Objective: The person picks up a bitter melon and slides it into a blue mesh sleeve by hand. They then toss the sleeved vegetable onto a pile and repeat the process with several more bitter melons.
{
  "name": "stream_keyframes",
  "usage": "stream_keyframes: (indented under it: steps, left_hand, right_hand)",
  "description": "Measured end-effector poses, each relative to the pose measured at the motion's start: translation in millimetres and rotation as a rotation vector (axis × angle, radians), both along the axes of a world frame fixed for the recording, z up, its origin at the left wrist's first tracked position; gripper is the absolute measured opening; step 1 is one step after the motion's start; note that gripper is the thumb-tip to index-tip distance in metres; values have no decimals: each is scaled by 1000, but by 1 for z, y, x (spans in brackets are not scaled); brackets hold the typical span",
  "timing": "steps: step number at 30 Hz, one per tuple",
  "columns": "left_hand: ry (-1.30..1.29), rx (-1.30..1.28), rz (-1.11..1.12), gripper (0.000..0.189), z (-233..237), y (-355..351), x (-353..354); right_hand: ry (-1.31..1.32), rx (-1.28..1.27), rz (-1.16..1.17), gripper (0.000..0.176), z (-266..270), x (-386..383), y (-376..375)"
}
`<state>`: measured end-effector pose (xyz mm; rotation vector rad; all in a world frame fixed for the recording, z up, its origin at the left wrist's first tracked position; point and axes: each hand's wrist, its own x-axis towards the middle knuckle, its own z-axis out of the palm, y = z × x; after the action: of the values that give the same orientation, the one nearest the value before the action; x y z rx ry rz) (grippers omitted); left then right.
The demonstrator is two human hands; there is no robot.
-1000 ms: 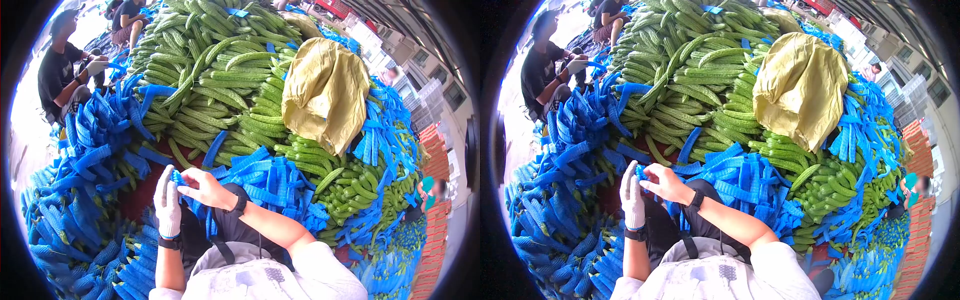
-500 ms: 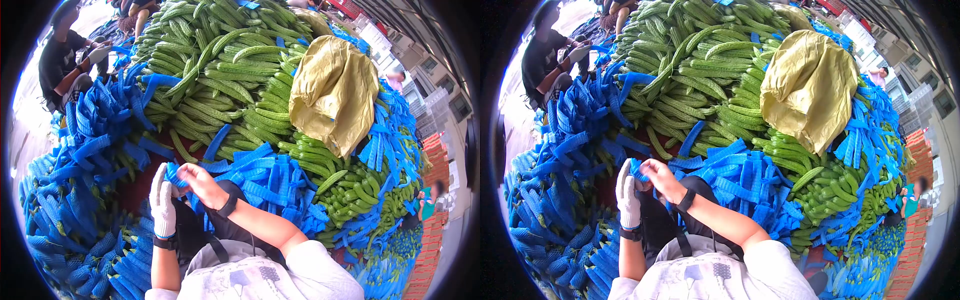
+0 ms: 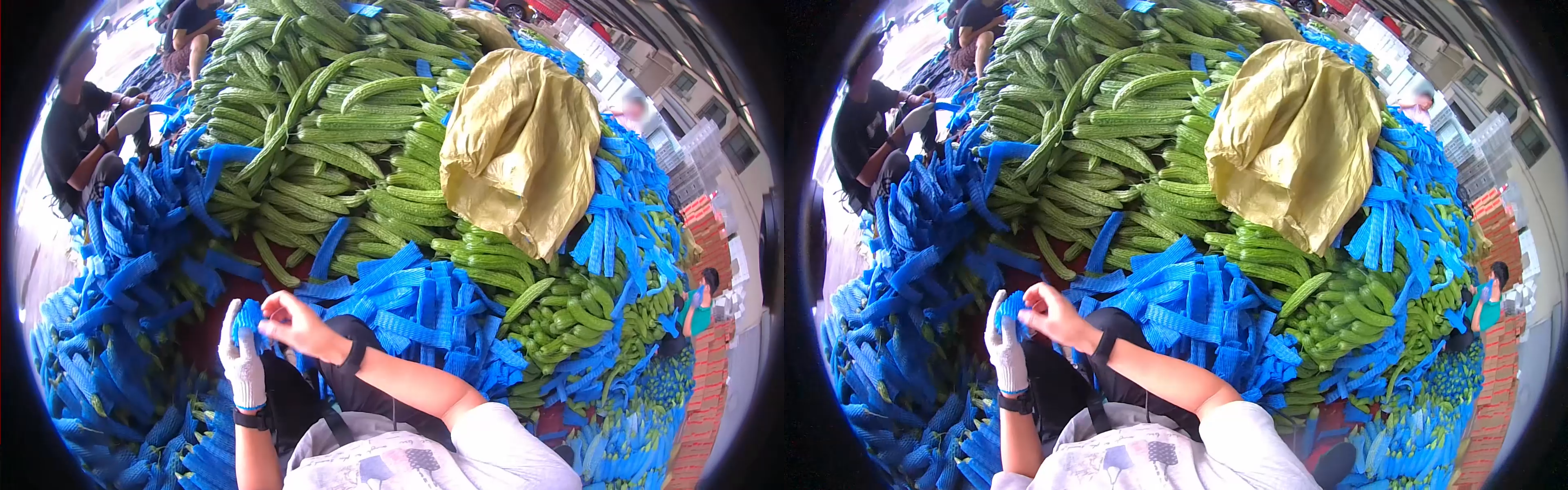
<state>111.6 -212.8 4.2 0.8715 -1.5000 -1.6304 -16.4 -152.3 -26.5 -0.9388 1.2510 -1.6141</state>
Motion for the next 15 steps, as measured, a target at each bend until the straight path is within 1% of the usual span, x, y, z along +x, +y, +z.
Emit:
stream_keyframes:
  steps: [1, 2, 4, 6, 7, 9, 10, 11, 12, 13, 14, 15]
  left_hand:
    - [-80, -154, -11, 39, 2, 2, -2]
    - [-123, -279, -22, 39, -7, 0, -4]
    - [-231, -391, -45, 40, -2, 4, -9]
    - [-253, -133, -69, 39, 3, 8, -12]
    - [-266, -1, -82, 39, 3, 11, -12]
    - [-225, 72, -25, 39, -2, 12, -14]
    - [-206, 109, 3, 39, -8, 13, -15]
    - [-12, -41, -24, 39, -24, 11, -14]
    - [-29, -85, -3, 39, -34, 10, -11]
    - [-44, -129, 18, 39, -35, 10, -14]
    - [-58, -175, 42, 40, -21, 12, -22]
    - [-87, -33, 50, 39, 0, 22, -23]
  right_hand:
    - [151, 44, -45, 30, 3, 4, 3]
    - [290, 14, -95, 23, 3, 6, 3]
    - [224, 27, -144, 14, -8, 1, 0]
    - [-187, 71, -85, 14, -22, -7, -6]
    - [-415, 38, -56, 25, -24, -11, -10]
    - [-69, -12, -82, 35, -28, -6, -6]
    - [103, -36, -94, 40, -21, -2, -2]
    - [276, -57, -105, 45, -17, 0, 1]
    - [485, -50, -158, 40, -17, 1, 3]
    - [383, -6, -138, 33, -16, 1, 3]
    - [282, 36, -116, 27, -15, 1, 3]
    - [67, 62, -124, 20, -22, 0, 0]
